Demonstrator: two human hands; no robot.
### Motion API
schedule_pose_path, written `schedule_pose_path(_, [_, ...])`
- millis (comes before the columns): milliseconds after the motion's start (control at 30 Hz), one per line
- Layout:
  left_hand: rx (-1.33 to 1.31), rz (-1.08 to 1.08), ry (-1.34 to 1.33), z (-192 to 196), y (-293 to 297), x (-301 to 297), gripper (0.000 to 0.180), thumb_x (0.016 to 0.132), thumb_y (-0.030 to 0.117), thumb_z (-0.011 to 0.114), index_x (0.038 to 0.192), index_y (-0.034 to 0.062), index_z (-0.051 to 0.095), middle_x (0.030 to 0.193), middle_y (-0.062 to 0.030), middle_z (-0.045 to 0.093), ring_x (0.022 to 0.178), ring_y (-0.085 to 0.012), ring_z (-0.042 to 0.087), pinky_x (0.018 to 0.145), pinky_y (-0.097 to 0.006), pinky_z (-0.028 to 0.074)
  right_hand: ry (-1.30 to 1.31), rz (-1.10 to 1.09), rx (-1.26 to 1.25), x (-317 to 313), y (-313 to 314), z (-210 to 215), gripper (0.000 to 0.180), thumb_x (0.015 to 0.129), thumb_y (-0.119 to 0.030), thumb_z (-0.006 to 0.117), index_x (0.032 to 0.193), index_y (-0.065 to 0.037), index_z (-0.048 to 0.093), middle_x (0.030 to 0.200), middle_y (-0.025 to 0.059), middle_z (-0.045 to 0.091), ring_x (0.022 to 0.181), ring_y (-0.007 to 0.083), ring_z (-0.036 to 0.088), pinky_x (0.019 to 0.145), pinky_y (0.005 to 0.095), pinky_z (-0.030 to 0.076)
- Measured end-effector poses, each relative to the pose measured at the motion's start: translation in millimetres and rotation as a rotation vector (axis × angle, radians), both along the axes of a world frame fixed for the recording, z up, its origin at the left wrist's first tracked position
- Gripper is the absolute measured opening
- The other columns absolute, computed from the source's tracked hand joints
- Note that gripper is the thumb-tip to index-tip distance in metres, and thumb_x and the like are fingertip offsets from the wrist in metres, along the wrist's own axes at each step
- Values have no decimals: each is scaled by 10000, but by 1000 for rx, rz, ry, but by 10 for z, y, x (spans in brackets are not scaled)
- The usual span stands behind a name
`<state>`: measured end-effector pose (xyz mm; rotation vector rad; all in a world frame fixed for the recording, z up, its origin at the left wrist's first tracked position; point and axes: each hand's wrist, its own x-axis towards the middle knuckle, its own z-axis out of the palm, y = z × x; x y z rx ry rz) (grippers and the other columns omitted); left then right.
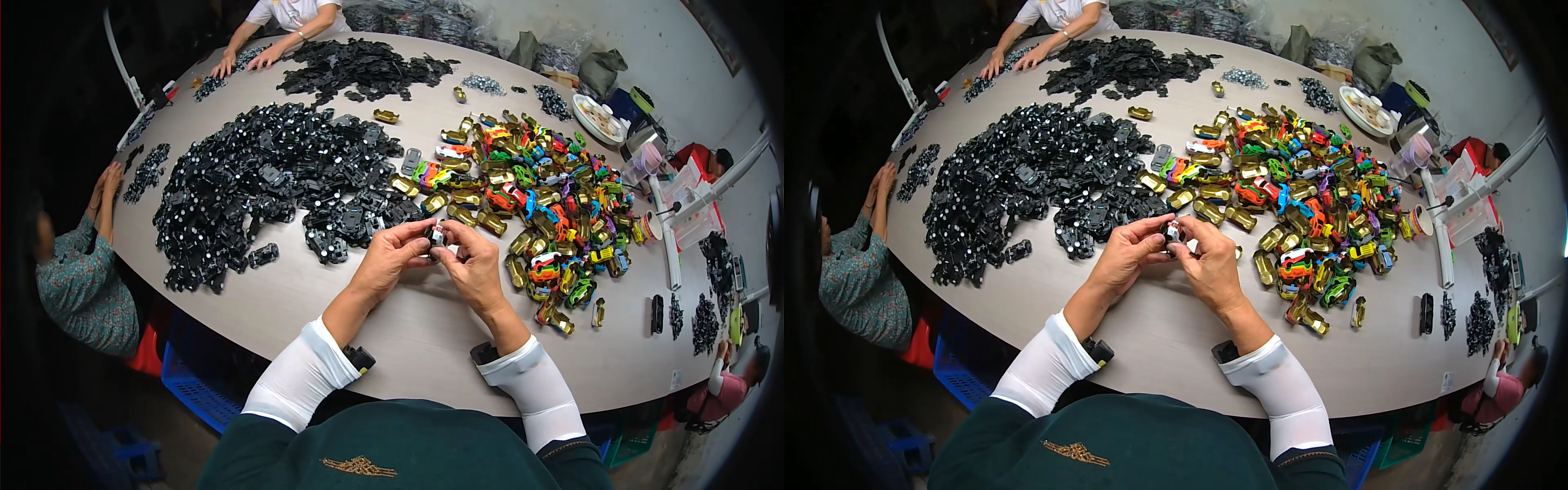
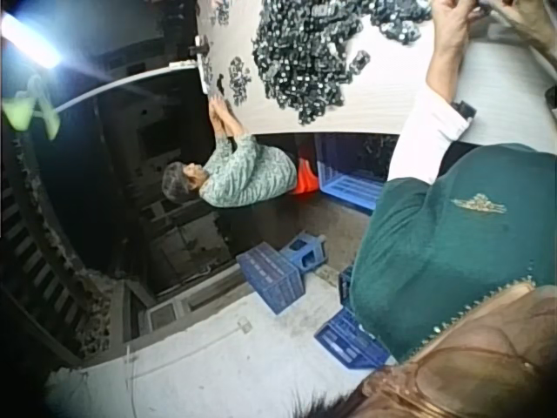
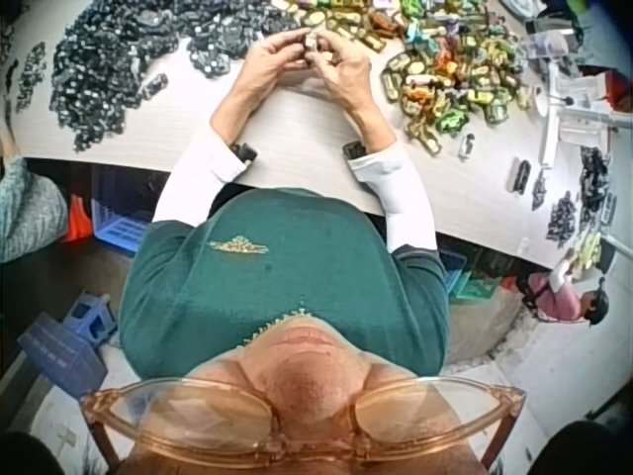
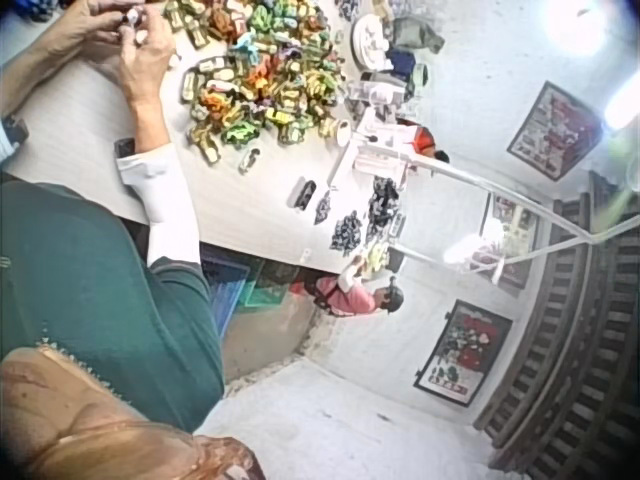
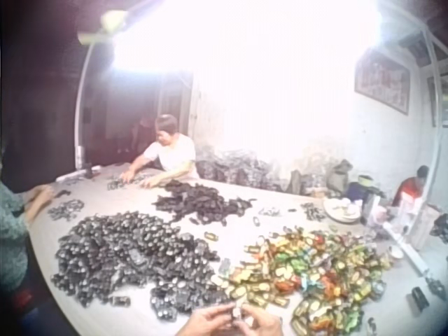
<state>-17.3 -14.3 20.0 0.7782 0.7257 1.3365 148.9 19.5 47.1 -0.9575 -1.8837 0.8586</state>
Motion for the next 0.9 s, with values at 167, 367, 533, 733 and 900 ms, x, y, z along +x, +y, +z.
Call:
schedule_pose_path(167, [-13,-8,-82,24,7,-26,372,916,85,609,1279,32,545,1117,-41,640,943,-104,627,796,-282,571,-1,19,-11,-9,-13,77,345,758,-12,712,1095,-31,639,869,99,629,711,171,608,539,268,491])
schedule_pose_path(367, [-17,13,-4,22,-17,5,369,907,79,618,1269,38,557,1125,-38,634,941,-102,623,797,-285,574,-95,40,131,-19,-24,77,357,768,-4,697,1118,-37,633,884,118,625,714,218,616,559,303,514])
schedule_pose_path(533, [-11,24,29,9,-18,0,368,914,58,602,1279,39,558,1141,-41,628,962,-105,619,815,-284,569,-155,50,136,-1,-23,102,360,768,-5,693,1122,-28,629,899,145,639,742,257,634,612,334,530])
schedule_pose_path(733, [170,105,220,-23,-49,119,398,931,12,553,1327,42,522,1187,-41,612,990,-104,607,874,-296,550,-87,6,196,-1,15,-64,378,764,-16,700,1136,-25,631,899,168,664,760,293,655,638,350,520])
schedule_pose_path(900, [116,156,319,-43,-27,78,361,918,43,590,1279,37,571,1105,-43,650,909,-93,626,763,-249,561,-104,53,199,21,47,-84,389,774,-20,695,1157,-30,628,844,157,654,692,281,638,618,347,506])
